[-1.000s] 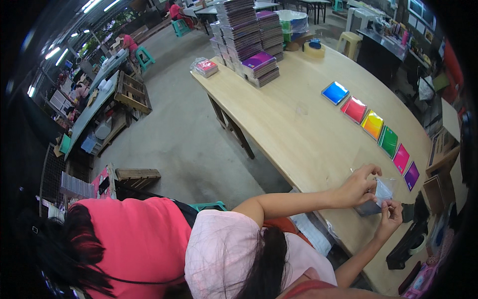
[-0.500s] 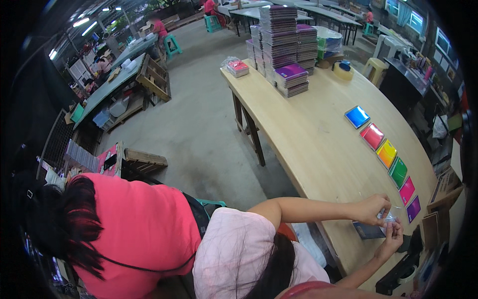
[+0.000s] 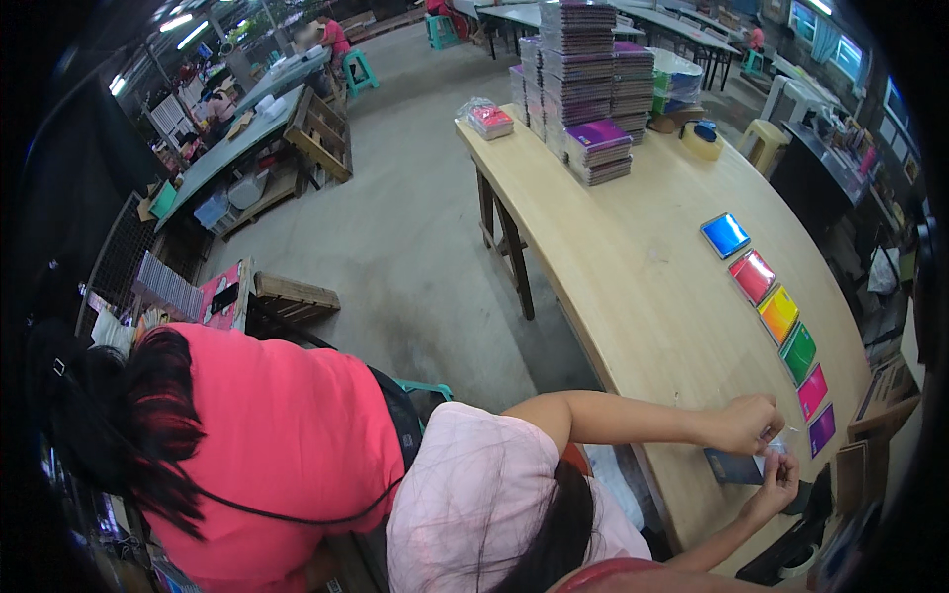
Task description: The person picks up several small notebooks of different colors, stacks them into a single pile, inserts the stack into a plastic sleeve, and seals the package using tape from a dispenser.
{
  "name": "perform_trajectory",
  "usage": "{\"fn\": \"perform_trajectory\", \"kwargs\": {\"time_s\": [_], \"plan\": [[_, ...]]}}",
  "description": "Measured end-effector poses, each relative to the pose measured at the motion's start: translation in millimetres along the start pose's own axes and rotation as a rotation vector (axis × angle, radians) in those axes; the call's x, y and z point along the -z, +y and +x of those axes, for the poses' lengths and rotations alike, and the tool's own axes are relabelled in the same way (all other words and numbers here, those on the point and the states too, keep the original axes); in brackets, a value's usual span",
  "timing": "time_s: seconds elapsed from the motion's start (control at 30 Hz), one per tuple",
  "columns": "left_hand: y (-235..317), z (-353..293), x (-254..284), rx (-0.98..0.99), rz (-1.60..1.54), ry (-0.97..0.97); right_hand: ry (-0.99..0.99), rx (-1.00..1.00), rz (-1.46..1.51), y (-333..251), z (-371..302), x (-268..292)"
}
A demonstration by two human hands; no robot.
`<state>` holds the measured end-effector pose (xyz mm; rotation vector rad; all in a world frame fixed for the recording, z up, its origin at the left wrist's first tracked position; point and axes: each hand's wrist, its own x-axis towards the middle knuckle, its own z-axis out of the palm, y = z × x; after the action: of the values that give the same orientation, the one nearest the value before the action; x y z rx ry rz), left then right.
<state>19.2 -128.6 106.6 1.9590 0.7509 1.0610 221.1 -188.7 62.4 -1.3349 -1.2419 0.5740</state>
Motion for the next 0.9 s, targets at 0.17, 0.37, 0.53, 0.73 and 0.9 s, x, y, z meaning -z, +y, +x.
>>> {"fn": "perform_trajectory", "kwargs": {"time_s": [0.17,0.37,0.53,0.73,0.9], "plan": [[-3,-5,-14,-0.068,0.024,0.151,0.178,0.146,-0.001,7,-2,-13],[-3,1,-15,-0.117,0.069,0.233,0.173,0.130,-0.004,3,4,-20],[-9,3,-16,-0.087,0.121,0.227,0.146,0.160,-0.031,15,11,-17],[-19,16,-32,-0.013,0.098,0.145,0.157,0.013,-0.096,18,13,-2],[-17,20,-2,-0.049,0.129,0.168,0.177,-0.015,-0.114,-14,17,-30]]}}
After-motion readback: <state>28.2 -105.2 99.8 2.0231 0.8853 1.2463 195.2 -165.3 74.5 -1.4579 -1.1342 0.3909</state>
